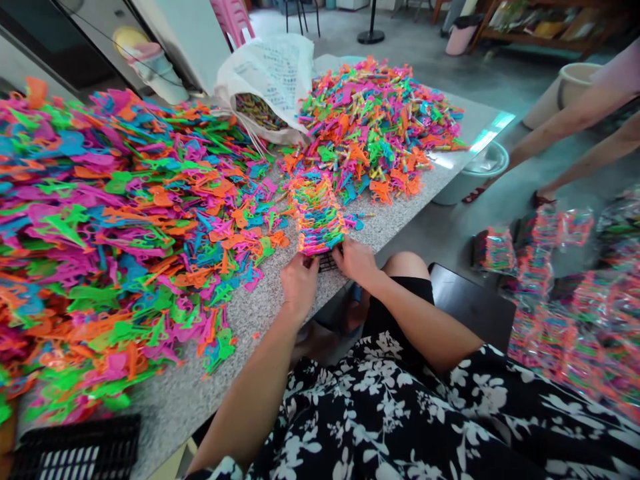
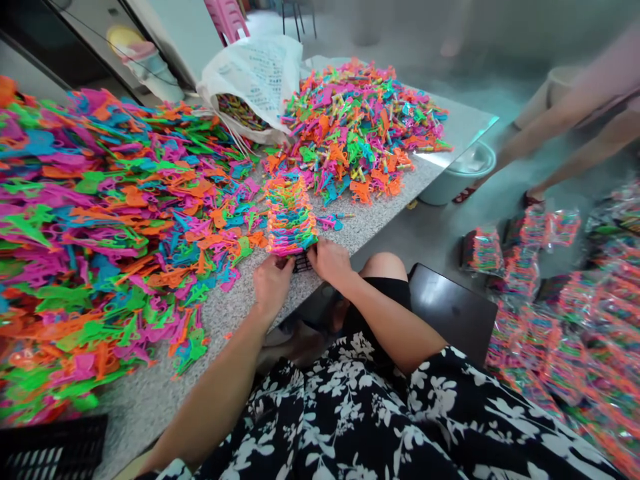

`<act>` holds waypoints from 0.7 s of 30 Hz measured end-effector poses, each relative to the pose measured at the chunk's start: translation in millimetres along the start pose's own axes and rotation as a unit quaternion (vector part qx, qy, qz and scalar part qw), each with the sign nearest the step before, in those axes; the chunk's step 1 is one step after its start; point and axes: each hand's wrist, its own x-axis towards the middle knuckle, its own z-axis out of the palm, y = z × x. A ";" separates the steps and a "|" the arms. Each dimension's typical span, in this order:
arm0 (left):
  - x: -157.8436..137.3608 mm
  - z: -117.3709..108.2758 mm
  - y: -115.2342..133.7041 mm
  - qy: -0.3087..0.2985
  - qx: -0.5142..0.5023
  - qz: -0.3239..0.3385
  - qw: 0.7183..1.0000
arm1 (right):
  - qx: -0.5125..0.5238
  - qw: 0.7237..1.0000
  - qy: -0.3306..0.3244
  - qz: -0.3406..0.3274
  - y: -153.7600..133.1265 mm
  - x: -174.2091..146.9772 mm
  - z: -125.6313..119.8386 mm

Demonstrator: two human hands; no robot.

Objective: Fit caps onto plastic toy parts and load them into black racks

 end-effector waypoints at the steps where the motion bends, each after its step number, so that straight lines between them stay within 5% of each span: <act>1: 1.0 -0.9 2.1 -0.007 0.015 -0.001 1.000 | 0.001 1.000 -0.005 0.001 -0.6 0.0 0.2; 10: 6.9 -0.8 -0.9 -0.013 0.054 0.003 0.998 | 0.012 0.998 -0.042 -0.040 16.7 9.7 -25.5; 16: 8.0 4.7 -17.5 -0.008 0.054 0.053 0.997 | -0.074 0.996 0.025 0.044 63.9 64.5 -69.3; 21: 12.6 2.0 -22.8 -0.028 0.055 0.078 0.995 | -0.058 0.997 0.018 0.052 79.7 65.2 -66.3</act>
